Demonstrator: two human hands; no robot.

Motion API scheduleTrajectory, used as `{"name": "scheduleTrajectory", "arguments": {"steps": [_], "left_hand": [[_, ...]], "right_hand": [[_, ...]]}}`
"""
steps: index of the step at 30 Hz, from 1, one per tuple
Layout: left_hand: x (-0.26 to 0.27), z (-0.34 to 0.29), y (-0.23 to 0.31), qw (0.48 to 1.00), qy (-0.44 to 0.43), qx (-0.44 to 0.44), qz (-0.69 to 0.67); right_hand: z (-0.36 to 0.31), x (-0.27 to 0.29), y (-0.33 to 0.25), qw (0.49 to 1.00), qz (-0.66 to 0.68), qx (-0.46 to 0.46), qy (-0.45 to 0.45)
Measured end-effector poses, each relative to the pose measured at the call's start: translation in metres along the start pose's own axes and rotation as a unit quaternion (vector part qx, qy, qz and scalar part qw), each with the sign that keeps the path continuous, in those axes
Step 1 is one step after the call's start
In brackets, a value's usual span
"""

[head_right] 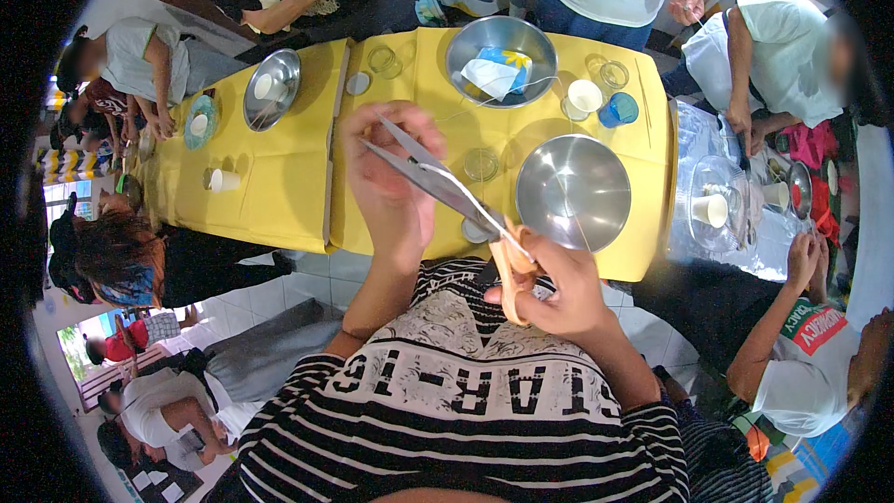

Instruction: The person uses scissors to cut a white wick and then inserts it into a small cup containing wax. They use a wooden stick to adjust the wick's position within the cup. The person repeats this process with multiple cups, handling the wicks and tools with both hands.

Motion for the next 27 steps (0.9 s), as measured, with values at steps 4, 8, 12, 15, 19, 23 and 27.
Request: {"name": "scheduleTrajectory", "arguments": {"steps": [4, 8, 12, 15, 19, 23, 27], "left_hand": [[-0.018, -0.004, -0.014, 0.940, -0.075, 0.246, -0.226], [-0.017, -0.017, -0.010, 0.957, -0.051, 0.245, -0.146], [-0.015, -0.017, -0.012, 0.957, -0.064, 0.257, -0.116], [-0.013, -0.017, -0.019, 0.943, -0.063, 0.274, -0.178], [-0.015, -0.013, -0.021, 0.920, -0.064, 0.310, -0.231], [-0.012, -0.013, -0.028, 0.899, -0.061, 0.325, -0.287], [-0.011, -0.012, -0.033, 0.886, -0.058, 0.331, -0.321]], "right_hand": [[0.015, 0.022, -0.020, 0.953, -0.284, 0.109, 0.005], [0.018, 0.035, -0.024, 0.915, -0.392, 0.094, 0.006], [0.020, 0.039, -0.018, 0.906, -0.414, 0.083, -0.010], [0.023, 0.040, -0.016, 0.904, -0.420, 0.077, -0.013], [0.025, 0.042, -0.011, 0.903, -0.426, 0.052, -0.006], [0.026, 0.042, -0.009, 0.908, -0.418, 0.029, -0.007], [0.027, 0.043, -0.009, 0.906, -0.421, 0.030, -0.005]]}}
Point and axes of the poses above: each hand's wrist, its own z-axis towards the middle knuckle, its own x-axis out of the back of the hand, y = z × x, the point moved 6 cm from there along z, towards the middle knuckle, and after that the axes turned 15 degrees about x, right-handed, at the moved point
